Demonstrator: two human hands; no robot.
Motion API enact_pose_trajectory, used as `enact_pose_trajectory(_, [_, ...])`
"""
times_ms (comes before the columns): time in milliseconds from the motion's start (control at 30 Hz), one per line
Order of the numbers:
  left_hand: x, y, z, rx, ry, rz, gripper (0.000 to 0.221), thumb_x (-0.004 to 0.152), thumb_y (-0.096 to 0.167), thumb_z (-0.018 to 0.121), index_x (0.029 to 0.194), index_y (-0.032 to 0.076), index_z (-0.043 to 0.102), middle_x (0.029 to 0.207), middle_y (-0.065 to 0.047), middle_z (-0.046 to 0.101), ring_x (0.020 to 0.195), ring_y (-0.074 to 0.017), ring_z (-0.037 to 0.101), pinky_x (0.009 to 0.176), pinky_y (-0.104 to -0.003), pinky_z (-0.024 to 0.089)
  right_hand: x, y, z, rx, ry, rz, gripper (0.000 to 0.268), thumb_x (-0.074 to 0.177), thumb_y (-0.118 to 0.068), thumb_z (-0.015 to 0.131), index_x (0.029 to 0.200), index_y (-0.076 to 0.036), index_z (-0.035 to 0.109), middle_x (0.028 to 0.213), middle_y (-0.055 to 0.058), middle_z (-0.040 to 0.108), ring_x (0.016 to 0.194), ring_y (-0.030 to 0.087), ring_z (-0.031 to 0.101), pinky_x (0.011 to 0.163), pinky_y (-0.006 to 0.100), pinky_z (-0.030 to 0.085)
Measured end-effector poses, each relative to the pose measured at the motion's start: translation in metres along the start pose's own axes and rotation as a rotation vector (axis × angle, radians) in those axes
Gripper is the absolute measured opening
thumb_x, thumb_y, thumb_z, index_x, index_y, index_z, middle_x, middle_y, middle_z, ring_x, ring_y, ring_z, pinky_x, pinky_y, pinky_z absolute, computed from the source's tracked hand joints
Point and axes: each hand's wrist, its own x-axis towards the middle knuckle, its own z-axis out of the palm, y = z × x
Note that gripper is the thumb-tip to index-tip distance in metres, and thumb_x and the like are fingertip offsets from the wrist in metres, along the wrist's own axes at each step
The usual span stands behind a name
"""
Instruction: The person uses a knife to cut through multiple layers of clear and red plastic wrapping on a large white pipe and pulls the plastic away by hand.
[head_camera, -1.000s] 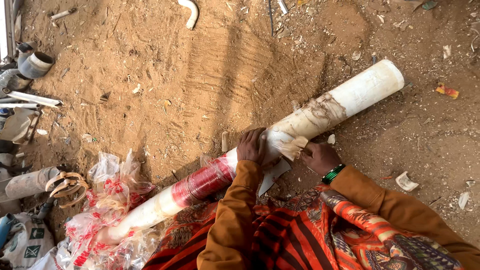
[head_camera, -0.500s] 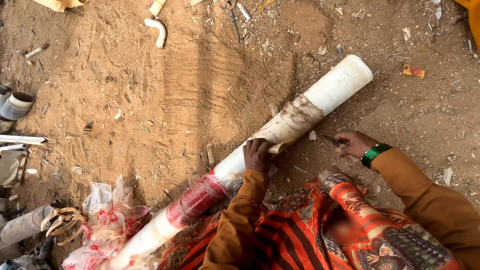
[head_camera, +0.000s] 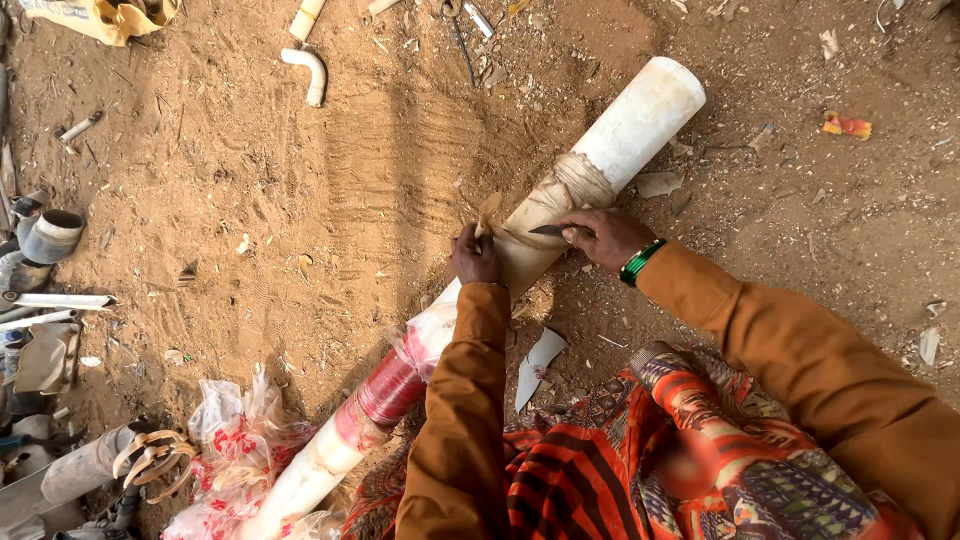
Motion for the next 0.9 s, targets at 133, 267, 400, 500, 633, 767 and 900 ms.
enact_pose_trajectory(133, [-0.021, -0.001, -0.012, -0.255, -0.124, 0.121, 0.035, 0.082, 0.038, 0.083, 0.104, 0.011, 0.073, 0.100, -0.006, 0.062, 0.095, -0.0290, 0.061, 0.082, -0.043, 0.054, 0.018, 0.012, 0.001, -0.077, -0.200, 0.179, 0.028, 0.089, -0.039, 0.069, 0.115, -0.028, 0.072, 0.092, 0.007, 0.077, 0.091, 0.030, 0.075, 0.081, 0.047, 0.057])
enact_pose_trajectory(267, [-0.031, 0.003, -0.020, 0.023, -0.171, 0.290, 0.034, 0.073, 0.035, 0.089, 0.098, 0.014, 0.077, 0.094, -0.001, 0.065, 0.100, -0.0281, 0.055, 0.094, -0.045, 0.049, 0.017, 0.005, 0.000, -0.168, -0.219, 0.160, 0.029, 0.087, -0.041, 0.069, 0.115, -0.031, 0.071, 0.091, 0.007, 0.077, 0.089, 0.030, 0.074, 0.080, 0.046, 0.058])
enact_pose_trajectory(400, [-0.027, 0.002, -0.013, 0.225, -0.060, 0.330, 0.025, 0.067, 0.030, 0.093, 0.086, 0.018, 0.082, 0.086, 0.002, 0.067, 0.100, -0.0243, 0.057, 0.105, -0.061, 0.026, 0.018, -0.012, 0.009, -0.298, -0.281, 0.115, 0.029, 0.090, -0.038, 0.061, 0.117, -0.037, 0.069, 0.093, 0.003, 0.076, 0.085, 0.032, 0.073, 0.078, 0.048, 0.056])
enact_pose_trajectory(500, [-0.030, -0.009, -0.003, 0.039, -0.054, 0.326, 0.022, 0.071, 0.031, 0.091, 0.085, 0.020, 0.078, 0.086, 0.005, 0.066, 0.101, -0.0232, 0.055, 0.098, -0.049, 0.034, 0.026, -0.017, 0.010, -0.321, -0.373, 0.162, 0.030, 0.091, -0.041, 0.059, 0.118, -0.038, 0.070, 0.092, 0.004, 0.077, 0.083, 0.030, 0.075, 0.077, 0.048, 0.057])
enact_pose_trajectory(633, [-0.024, -0.018, 0.005, -0.040, -0.046, 0.384, 0.015, 0.074, 0.025, 0.084, 0.086, 0.021, 0.076, 0.088, 0.007, 0.066, 0.103, -0.0216, 0.054, 0.098, -0.042, 0.039, 0.064, -0.023, 0.004, -0.453, -0.562, 0.093, 0.033, 0.086, -0.044, 0.065, 0.118, -0.037, 0.071, 0.095, 0.005, 0.077, 0.085, 0.030, 0.074, 0.077, 0.047, 0.057])
enact_pose_trajectory(767, [-0.023, -0.023, 0.005, -0.104, -0.050, 0.331, 0.011, 0.079, 0.023, 0.084, 0.082, 0.017, 0.075, 0.084, 0.005, 0.065, 0.101, -0.0224, 0.053, 0.095, -0.039, 0.039, 0.087, -0.023, 0.012, -0.485, -0.678, 0.015, 0.036, 0.082, -0.038, 0.067, 0.117, -0.034, 0.073, 0.094, 0.009, 0.079, 0.087, 0.030, 0.076, 0.078, 0.046, 0.058])
enact_pose_trajectory(900, [-0.023, -0.013, 0.014, -0.194, -0.020, 0.233, 0.009, 0.079, 0.021, 0.084, 0.082, 0.016, 0.076, 0.084, 0.004, 0.067, 0.099, -0.0223, 0.051, 0.093, -0.040, 0.042, 0.036, 0.000, 0.026, -0.382, -0.433, 0.062, 0.032, 0.090, -0.044, 0.063, 0.120, -0.034, 0.072, 0.099, 0.009, 0.078, 0.093, 0.033, 0.073, 0.081, 0.048, 0.057])
